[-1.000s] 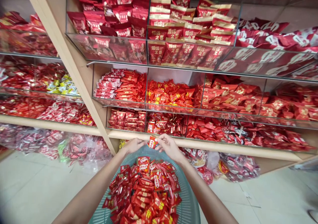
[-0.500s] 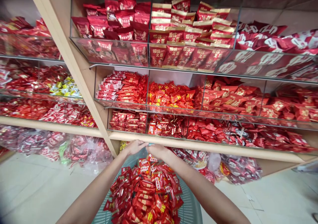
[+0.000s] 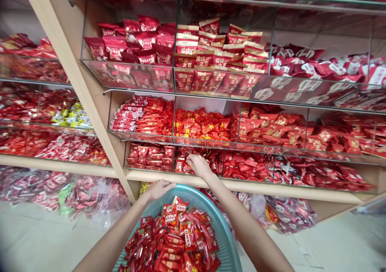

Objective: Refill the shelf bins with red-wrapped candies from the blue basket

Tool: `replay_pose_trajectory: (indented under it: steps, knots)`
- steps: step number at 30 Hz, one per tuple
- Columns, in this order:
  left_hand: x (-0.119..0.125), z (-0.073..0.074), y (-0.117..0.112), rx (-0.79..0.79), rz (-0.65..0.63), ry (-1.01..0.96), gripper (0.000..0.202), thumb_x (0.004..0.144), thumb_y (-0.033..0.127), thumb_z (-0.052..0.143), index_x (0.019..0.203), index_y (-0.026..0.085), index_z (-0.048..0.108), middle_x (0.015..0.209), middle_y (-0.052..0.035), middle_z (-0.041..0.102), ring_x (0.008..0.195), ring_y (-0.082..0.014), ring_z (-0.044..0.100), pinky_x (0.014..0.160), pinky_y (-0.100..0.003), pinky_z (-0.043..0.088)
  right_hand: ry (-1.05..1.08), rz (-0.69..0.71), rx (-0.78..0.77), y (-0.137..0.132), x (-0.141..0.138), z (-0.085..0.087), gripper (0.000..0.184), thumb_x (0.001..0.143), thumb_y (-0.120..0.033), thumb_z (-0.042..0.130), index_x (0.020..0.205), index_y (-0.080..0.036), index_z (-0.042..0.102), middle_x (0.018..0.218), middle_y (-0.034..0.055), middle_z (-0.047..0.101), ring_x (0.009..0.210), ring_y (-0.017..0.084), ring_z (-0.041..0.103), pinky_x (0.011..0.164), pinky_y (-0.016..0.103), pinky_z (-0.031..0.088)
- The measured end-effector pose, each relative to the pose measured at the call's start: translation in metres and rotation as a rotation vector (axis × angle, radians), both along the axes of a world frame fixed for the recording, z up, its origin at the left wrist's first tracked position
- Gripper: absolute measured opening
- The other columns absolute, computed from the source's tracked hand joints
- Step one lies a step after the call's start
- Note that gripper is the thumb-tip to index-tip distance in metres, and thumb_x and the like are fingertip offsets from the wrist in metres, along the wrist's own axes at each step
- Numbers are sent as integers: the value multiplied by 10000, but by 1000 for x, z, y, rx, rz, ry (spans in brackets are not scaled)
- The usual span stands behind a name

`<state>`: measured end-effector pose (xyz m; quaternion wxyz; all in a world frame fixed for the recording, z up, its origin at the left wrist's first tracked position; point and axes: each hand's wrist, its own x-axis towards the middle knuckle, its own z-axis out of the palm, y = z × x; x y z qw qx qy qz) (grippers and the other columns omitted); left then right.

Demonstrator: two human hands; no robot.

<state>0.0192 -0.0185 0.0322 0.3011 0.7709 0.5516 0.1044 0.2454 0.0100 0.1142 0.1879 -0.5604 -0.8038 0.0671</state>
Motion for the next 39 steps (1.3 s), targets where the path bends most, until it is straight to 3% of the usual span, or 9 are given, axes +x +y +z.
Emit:
replay_pose_trajectory:
  steps: [5,9,17,23,26,30,34,39]
  knots:
    - [0,0,0,4,21,24,641,810,705,338,718,173,682,622,-9,616,609,-148,529,544,-223,290,-229,-32,57,9,-7,-10,189,899,-206,449,1024,-204,590,1117,83,587,979,181,574,744,248,418]
    - [0,2,-1,6,18,33,637,806,708,341,722,178,683,629,-15,620,616,-152,531,545,-226,286,-360,-151,108,10,-14,-14,226,871,-147,454,1065,-161,568,1197,136,526,1011,220,540,805,300,433]
    - [0,2,-1,-1,30,14,633,793,716,358,732,181,690,642,-17,622,608,-153,528,562,-234,299,-339,-359,137,10,1,-10,287,853,-86,398,1092,-150,541,1161,159,505,973,251,531,737,317,439]
    - [-1,-5,1,20,17,19,662,793,731,342,701,167,676,630,-17,610,611,-152,527,552,-230,297,-250,-140,42,15,-23,-10,318,870,-80,368,1109,-170,557,1189,147,527,1040,231,527,856,322,400]
    - [-2,-8,2,25,18,18,671,788,741,333,707,169,676,629,-19,610,621,-159,535,571,-230,312,-204,-39,-15,25,-38,-16,337,873,-76,353,1106,-181,572,1155,118,581,1020,200,554,819,284,403]
    - [-2,-9,2,23,29,24,677,784,746,335,714,165,676,636,-25,619,616,-159,536,573,-229,313,-187,-18,-54,35,-47,-22,351,858,-67,375,1132,-171,569,1098,119,631,952,190,595,745,266,405]
    - [-1,-9,2,32,33,37,680,790,748,327,717,169,677,657,-31,635,619,-157,543,552,-224,299,-162,1,-64,35,-48,-21,360,870,-85,393,1182,-173,548,1142,126,615,985,187,590,766,260,399]
    - [-1,-6,1,22,16,30,629,817,699,346,764,179,696,675,-32,655,615,-156,552,544,-225,295,-137,39,-84,28,-43,-15,264,897,-155,421,1037,-181,644,1052,106,634,928,181,603,753,250,404]
